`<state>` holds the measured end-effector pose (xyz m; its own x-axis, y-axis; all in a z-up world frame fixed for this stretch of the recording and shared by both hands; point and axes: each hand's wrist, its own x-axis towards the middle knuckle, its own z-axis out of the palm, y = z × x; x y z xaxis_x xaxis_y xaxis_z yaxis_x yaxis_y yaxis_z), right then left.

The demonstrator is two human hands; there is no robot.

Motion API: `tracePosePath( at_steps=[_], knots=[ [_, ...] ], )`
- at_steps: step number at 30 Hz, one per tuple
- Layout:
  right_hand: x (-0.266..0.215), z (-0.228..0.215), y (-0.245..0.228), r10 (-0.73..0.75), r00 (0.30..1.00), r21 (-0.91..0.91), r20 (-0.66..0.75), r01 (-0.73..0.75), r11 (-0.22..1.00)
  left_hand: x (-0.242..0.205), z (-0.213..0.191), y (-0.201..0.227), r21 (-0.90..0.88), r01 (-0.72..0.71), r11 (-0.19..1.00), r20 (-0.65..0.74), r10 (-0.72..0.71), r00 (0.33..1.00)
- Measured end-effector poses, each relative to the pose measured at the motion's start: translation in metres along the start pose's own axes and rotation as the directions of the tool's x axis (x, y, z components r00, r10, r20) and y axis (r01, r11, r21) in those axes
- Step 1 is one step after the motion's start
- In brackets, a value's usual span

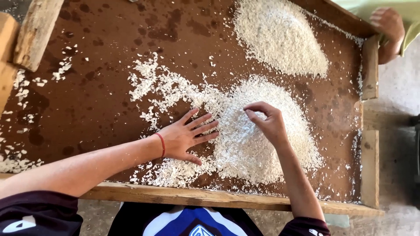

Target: The person spreads white granular material on a wooden tray and picks out small dark objects by hand, placing them into a plastic container. A coworker assists by adding more material and performing similar sorting actions.

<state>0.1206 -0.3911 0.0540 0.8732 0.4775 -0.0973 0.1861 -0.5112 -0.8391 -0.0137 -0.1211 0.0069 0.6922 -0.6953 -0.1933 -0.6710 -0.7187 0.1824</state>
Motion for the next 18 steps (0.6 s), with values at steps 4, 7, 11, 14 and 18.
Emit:
tracePosePath(
  at_steps=[4, 7, 11, 14, 18],
  knots=[
    [0.004, 0.006, -0.025, 0.091, 0.996, 0.176, -0.005, -0.088, 0.98, 0.0, 0.002, 0.001, 0.0, 0.003, 1.0, 0.005, -0.003, 1.0],
    [0.006, 0.008, -0.025, 0.017, 1.0, 0.261, -0.015, -0.013, 0.965, 0.0, 0.008, 0.0, 0.01, 0.004, 1.0, -0.024, -0.004, 1.0],
    [0.003, 0.007, -0.012, 0.04, 0.998, 0.205, -0.04, -0.031, 0.978, 0.001, 0.015, 0.0, 0.033, 0.002, 0.999, -0.063, 0.001, 0.998],
    [0.005, 0.004, 0.002, 0.059, 0.996, 0.131, -0.063, -0.05, 0.99, 0.002, 0.017, -0.001, 0.04, -0.004, 0.999, -0.08, 0.007, 0.997],
    [0.013, 0.008, 0.008, -0.015, 0.995, -0.119, -0.102, 0.002, 0.993, 0.004, 0.023, -0.002, 0.045, -0.01, 0.999, -0.116, 0.015, 0.993]
  ],
)
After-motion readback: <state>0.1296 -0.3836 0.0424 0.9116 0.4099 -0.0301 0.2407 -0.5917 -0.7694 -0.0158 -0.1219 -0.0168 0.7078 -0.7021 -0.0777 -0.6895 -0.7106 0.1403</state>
